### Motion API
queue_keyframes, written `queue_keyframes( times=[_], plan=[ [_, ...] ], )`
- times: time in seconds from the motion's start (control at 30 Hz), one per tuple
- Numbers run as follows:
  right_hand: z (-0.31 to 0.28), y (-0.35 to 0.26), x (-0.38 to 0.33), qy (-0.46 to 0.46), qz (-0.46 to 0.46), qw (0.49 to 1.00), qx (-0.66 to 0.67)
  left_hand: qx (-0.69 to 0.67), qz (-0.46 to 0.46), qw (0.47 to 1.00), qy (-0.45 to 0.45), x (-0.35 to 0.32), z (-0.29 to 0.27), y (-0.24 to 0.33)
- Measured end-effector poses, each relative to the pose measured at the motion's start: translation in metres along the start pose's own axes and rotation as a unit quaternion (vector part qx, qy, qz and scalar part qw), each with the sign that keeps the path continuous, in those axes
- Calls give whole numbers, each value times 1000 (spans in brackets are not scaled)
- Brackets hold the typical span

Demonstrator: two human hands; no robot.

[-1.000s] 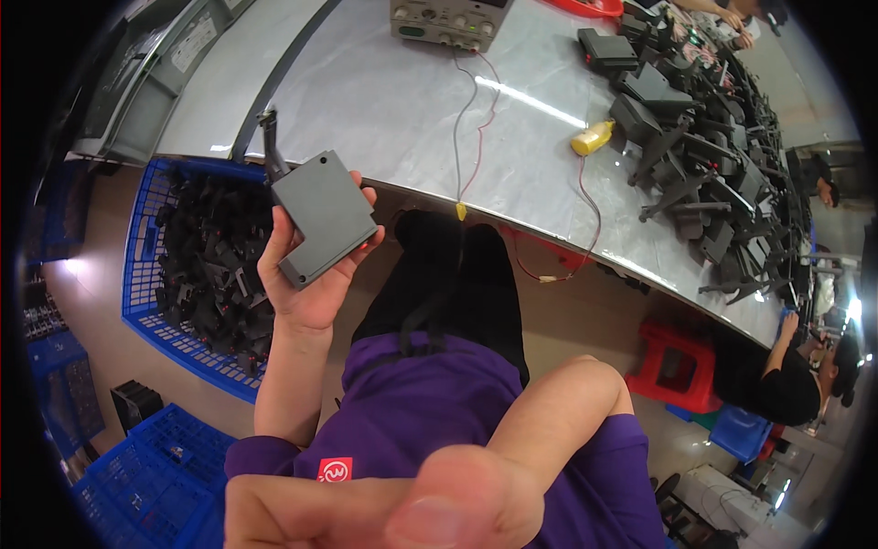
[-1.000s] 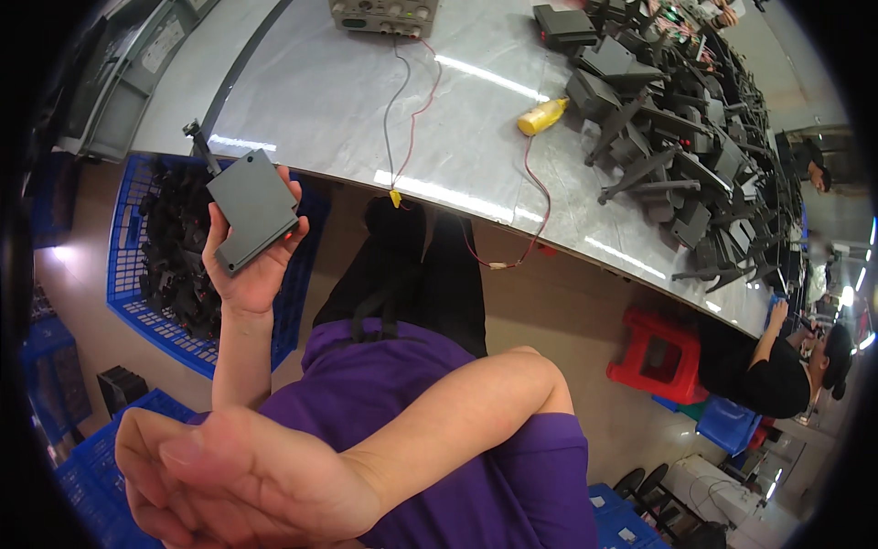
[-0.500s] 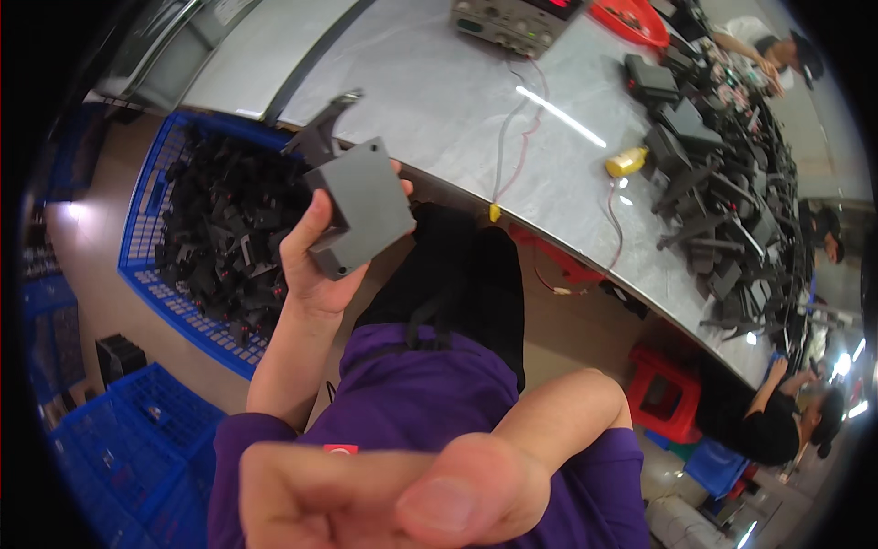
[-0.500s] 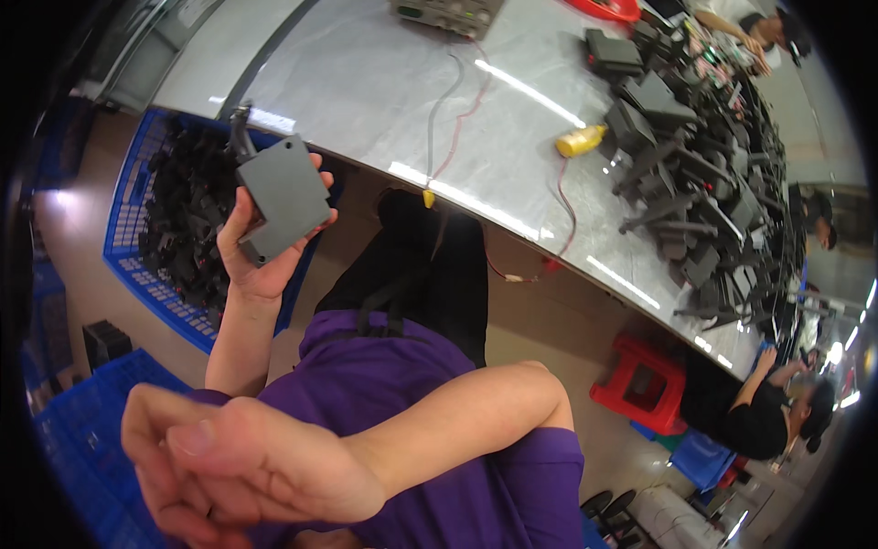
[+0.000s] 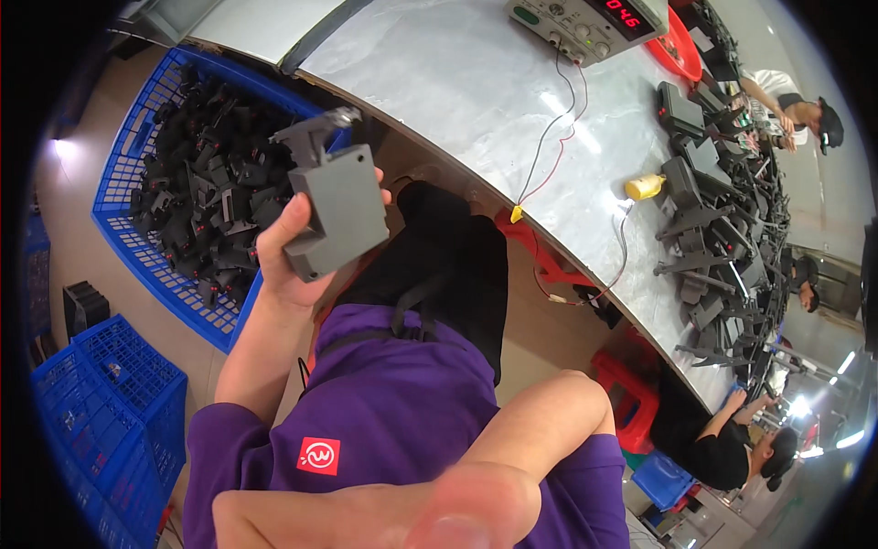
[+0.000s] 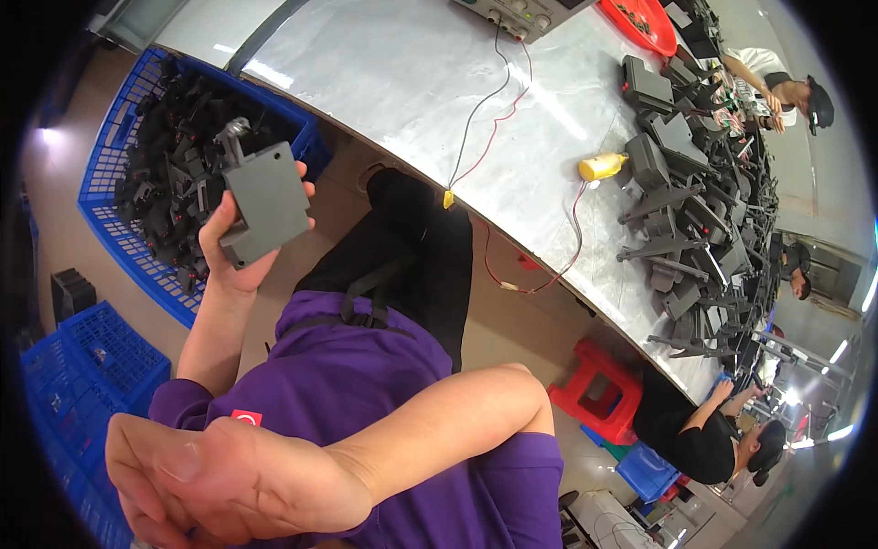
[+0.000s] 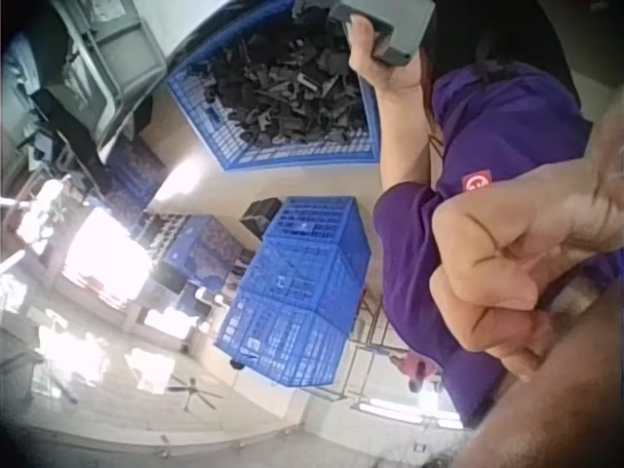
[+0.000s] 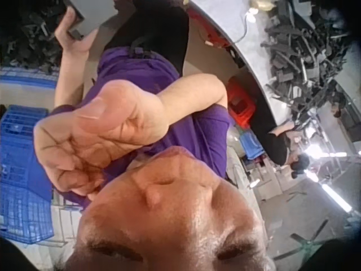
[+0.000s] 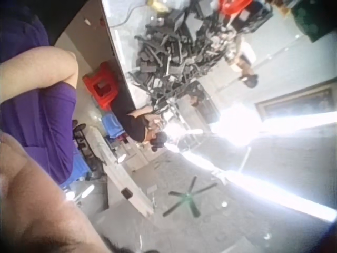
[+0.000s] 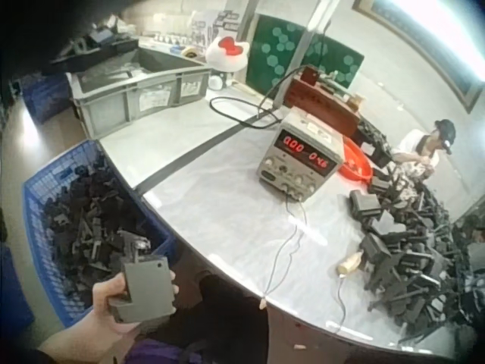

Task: The person tests plastic electronic components by picking them up from the table, inserting a testing probe into each piece to check them, and placing the tested components into a plastic crate.

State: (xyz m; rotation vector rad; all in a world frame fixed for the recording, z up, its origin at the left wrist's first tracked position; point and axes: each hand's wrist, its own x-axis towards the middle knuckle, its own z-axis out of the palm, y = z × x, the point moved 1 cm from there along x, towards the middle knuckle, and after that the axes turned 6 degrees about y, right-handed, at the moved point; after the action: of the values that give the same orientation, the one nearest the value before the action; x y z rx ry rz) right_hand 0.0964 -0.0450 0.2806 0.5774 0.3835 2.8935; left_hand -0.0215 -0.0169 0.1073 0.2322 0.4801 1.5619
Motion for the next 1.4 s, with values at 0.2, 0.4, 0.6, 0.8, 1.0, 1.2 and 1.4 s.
queue_keyframes(
  times=[0.2, 0.4, 0.6, 0.8, 1.0, 1.2, 1.4],
  plan=[
    [-6, -3, -4, 6, 16, 1000, -6, -66, 29, 997, -5, 6, -7, 15],
    [8, -10, -8, 65, 46, 996, -39, -224, -16, 974, -15, 5, -12, 17],
    [27, -29, 12, 410, 262, 868, 98, -264, -10, 964, 10, 7, -18, 21],
    [2, 2, -6, 38, 35, 999, 2, -351, 8, 923, 158, 7, -26, 21],
    [-24, -13, -18, 206, 115, 953, -187, -376, 21, 901, 216, 10, -47, 20],
    [-81, -66, -53, 430, -49, 715, -549, -378, 47, 890, 250, 7, -66, 15],
    [-113, -85, -107, 522, -122, 627, -566, -400, 30, 874, 275, 10, -76, 15]
  ],
)
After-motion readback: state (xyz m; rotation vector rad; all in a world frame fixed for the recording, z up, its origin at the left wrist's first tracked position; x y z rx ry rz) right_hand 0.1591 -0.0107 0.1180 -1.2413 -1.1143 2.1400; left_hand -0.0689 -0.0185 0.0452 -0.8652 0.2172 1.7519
